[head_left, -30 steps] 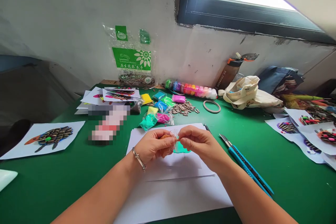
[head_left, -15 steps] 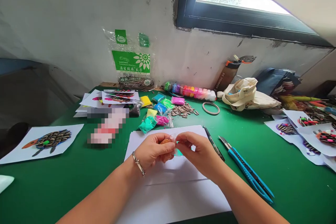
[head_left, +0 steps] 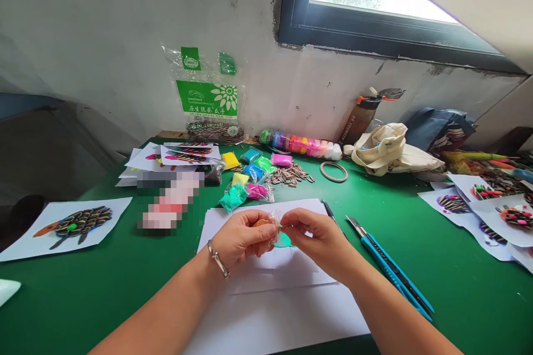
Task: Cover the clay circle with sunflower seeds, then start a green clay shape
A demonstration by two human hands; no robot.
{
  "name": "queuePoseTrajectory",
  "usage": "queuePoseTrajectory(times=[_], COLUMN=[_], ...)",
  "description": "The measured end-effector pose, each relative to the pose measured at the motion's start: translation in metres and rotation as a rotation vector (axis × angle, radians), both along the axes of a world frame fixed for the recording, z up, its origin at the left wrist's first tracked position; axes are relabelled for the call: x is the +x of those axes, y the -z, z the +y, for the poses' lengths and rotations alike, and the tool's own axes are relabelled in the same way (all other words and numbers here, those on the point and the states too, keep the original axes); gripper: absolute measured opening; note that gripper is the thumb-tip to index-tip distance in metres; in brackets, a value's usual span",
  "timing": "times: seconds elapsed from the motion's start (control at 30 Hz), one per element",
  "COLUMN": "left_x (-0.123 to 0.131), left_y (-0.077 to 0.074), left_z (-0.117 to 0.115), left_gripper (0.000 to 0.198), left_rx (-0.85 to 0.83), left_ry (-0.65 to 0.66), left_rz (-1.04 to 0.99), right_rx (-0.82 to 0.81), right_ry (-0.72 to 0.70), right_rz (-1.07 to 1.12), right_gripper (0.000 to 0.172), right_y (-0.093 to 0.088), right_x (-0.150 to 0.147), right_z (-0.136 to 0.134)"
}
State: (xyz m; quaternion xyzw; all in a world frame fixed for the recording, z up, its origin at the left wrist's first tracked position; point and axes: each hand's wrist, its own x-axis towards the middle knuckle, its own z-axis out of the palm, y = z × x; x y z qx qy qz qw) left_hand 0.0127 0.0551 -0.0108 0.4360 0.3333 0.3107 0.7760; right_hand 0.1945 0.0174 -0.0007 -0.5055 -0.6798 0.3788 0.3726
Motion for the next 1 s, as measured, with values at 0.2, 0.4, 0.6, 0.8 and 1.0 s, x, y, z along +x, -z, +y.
queuePoseTrajectory(times=[0.2,0.4,0.6,0.8,1.0], left_x=[0.004,0.005,0.002,0.000,0.001], left_y=[0.001,0.003,0.000,-0.008,-0.011], left_z=[-0.001,-0.004,-0.002,-0.003,-0.006], left_gripper=[0.031,0.027,0.026,0.029,0.031], left_rx=[0.064,0.078,0.111,0.061,0.023], left_ry=[0.003,-0.005,-0.033,-0.047,-0.055], left_rz=[0.058,0.072,0.100,0.089,0.033], right_rx=[-0.037,-0.097,-0.004,0.081,0.086], right_ry=[0.013,0.047,0.007,-0.015,-0.064], right_rz=[-0.074,-0.133,-0.066,0.041,0.027], right_gripper=[0.011,0.010,0.013,0.015,0.014], right_y=[0.001,0.008,0.008,0.003,-0.006], right_x=[-0.002,-0.005,-0.009,-0.012,-0.009], right_z=[0.000,0.000,0.001,0.000,-0.004])
